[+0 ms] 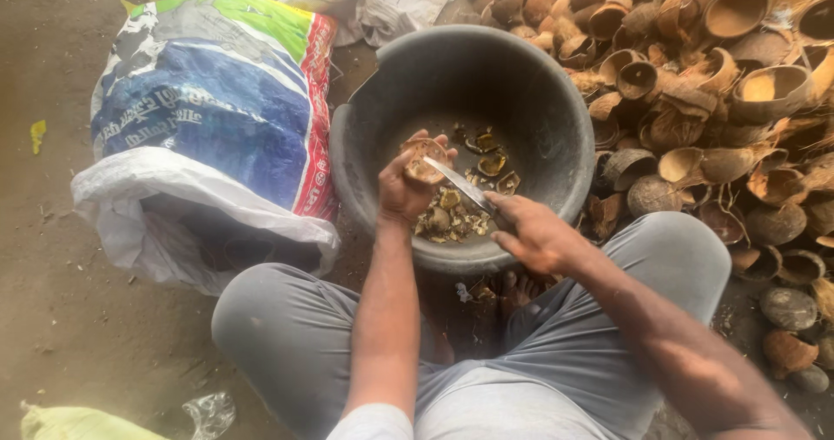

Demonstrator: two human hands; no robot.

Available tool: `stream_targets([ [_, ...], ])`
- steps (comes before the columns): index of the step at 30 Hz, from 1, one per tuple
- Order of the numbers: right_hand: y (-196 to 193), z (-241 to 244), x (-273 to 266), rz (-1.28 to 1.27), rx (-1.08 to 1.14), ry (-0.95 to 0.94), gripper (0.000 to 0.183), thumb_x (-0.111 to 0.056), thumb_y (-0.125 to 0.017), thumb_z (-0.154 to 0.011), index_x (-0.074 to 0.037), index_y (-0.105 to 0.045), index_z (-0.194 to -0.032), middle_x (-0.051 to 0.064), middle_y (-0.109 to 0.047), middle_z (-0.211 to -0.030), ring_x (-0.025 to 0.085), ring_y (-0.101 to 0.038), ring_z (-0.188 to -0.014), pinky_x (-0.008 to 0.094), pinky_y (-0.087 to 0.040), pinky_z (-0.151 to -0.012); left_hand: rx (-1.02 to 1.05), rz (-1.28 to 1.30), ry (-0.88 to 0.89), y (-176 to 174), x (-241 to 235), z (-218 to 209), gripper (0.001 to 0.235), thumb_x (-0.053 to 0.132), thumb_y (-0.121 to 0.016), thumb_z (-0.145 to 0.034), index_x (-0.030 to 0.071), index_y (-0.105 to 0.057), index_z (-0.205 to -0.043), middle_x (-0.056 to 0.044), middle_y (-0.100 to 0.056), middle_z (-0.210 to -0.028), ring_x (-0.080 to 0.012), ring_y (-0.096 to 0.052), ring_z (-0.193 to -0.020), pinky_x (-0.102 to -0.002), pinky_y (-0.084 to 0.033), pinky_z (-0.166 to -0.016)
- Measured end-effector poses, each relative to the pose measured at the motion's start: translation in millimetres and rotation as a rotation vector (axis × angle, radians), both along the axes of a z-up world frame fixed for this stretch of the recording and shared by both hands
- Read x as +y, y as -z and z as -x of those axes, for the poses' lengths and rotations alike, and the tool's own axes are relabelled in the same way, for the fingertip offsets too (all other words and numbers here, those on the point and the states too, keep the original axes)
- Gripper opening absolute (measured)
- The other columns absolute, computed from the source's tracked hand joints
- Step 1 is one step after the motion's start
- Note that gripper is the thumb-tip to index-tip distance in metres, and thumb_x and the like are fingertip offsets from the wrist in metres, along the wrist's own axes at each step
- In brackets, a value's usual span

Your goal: The person sits on the ground and uses a knife to scrape the inner shell of coconut halves, removing the white meat and placing the pieces into a large metal bowl. The person works continuously on multiple coconut halves, discarding the empty shells to the side.

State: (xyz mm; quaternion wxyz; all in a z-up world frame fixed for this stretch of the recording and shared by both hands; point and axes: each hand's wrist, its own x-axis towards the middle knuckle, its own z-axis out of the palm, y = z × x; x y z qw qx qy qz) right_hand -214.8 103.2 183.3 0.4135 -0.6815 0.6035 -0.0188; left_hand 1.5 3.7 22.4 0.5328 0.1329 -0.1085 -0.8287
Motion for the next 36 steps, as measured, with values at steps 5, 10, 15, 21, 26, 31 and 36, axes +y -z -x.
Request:
stream_targets([
  [5, 12, 9, -13, -0.105, -0.094, 0.084, 0.063, -0.021, -0.064, -0.094, -0.013, -0.044, -0.152, 0.008, -0.067, -0.111, 0.020, -0.066, -0.098, 0.037, -0.057, -0.087, 0.183, 0.037, 0.074, -25, 6, 6, 0.058, 0.057, -0.062, -0.102, 0.004, -0.060, -0.125, -0.028, -0.065, -0.116, -0.0414, -0.071, -0.097, -0.049, -0.064, -0.072],
  [10, 48, -3, 10, -0.056, -0.179, 0.012, 0.066, -0.016, -0.066, -0.091, -0.010, -0.044, -0.153, 0.021, -0.064, -0.127, 0.029, -0.064, -0.117, 0.037, -0.050, -0.103, -0.113, -0.117, 0.064, -23, 27, -9, 0.034, 0.020, -0.044, -0.099, 0.008, -0.053, -0.129, -0.015, -0.060, -0.114, -0.0357, -0.072, -0.098, -0.046, -0.068, -0.087],
  [15, 48, -1, 9, -0.103, -0.190, 0.005, 0.066, -0.017, -0.065, -0.090, -0.010, -0.042, -0.152, 0.018, -0.062, -0.140, 0.029, -0.062, -0.128, 0.039, -0.047, -0.110, -0.373, 0.008, -0.085, 12, 22, 4, 0.055, 0.056, -0.036, -0.110, 0.007, -0.056, -0.124, -0.023, -0.066, -0.106, -0.0352, -0.071, -0.082, -0.040, -0.058, -0.060],
  [21, 51, 1, 23, -0.005, -0.161, -0.091, 0.064, -0.018, -0.063, -0.091, -0.004, -0.043, -0.150, 0.022, -0.060, -0.141, 0.033, -0.059, -0.131, 0.040, -0.046, -0.112, -0.097, -0.287, -0.141, 4, 26, 20, 0.046, 0.047, -0.043, -0.102, 0.006, -0.059, -0.117, -0.019, -0.071, -0.101, -0.0345, -0.073, -0.089, -0.051, -0.064, -0.075],
  [26, 62, 11, 22, -0.019, -0.169, 0.026, 0.060, -0.019, -0.056, -0.096, -0.004, -0.042, -0.152, 0.023, -0.054, -0.147, 0.034, -0.053, -0.135, 0.041, -0.038, -0.115, -0.142, -0.290, -0.178, -29, 33, 23, 0.046, 0.053, -0.058, -0.091, 0.009, -0.066, -0.104, -0.016, -0.072, -0.095, -0.0350, -0.071, -0.090, -0.054, -0.063, -0.074],
  [31, 59, 6, 37, -0.001, -0.255, 0.016, 0.058, -0.024, -0.055, -0.097, -0.004, -0.045, -0.150, 0.023, -0.056, -0.147, 0.033, -0.054, -0.138, 0.040, -0.041, -0.116, -0.175, -0.235, -0.168, -11, 53, 32, 0.028, 0.029, -0.069, -0.091, 0.008, -0.067, -0.109, -0.014, -0.072, -0.103, -0.0330, -0.070, -0.097, -0.049, -0.062, -0.079],
  [36, 61, -10, 45, -0.023, -0.234, 0.056, 0.057, -0.026, -0.054, -0.099, -0.006, -0.044, -0.152, 0.023, -0.054, -0.147, 0.034, -0.052, -0.138, 0.039, -0.040, -0.115, -0.112, -0.235, -0.178, 8, 54, 34, 0.029, 0.030, -0.065, -0.092, 0.007, -0.066, -0.109, -0.014, -0.073, -0.103, -0.0324, -0.071, -0.095, -0.050, -0.063, -0.077],
])
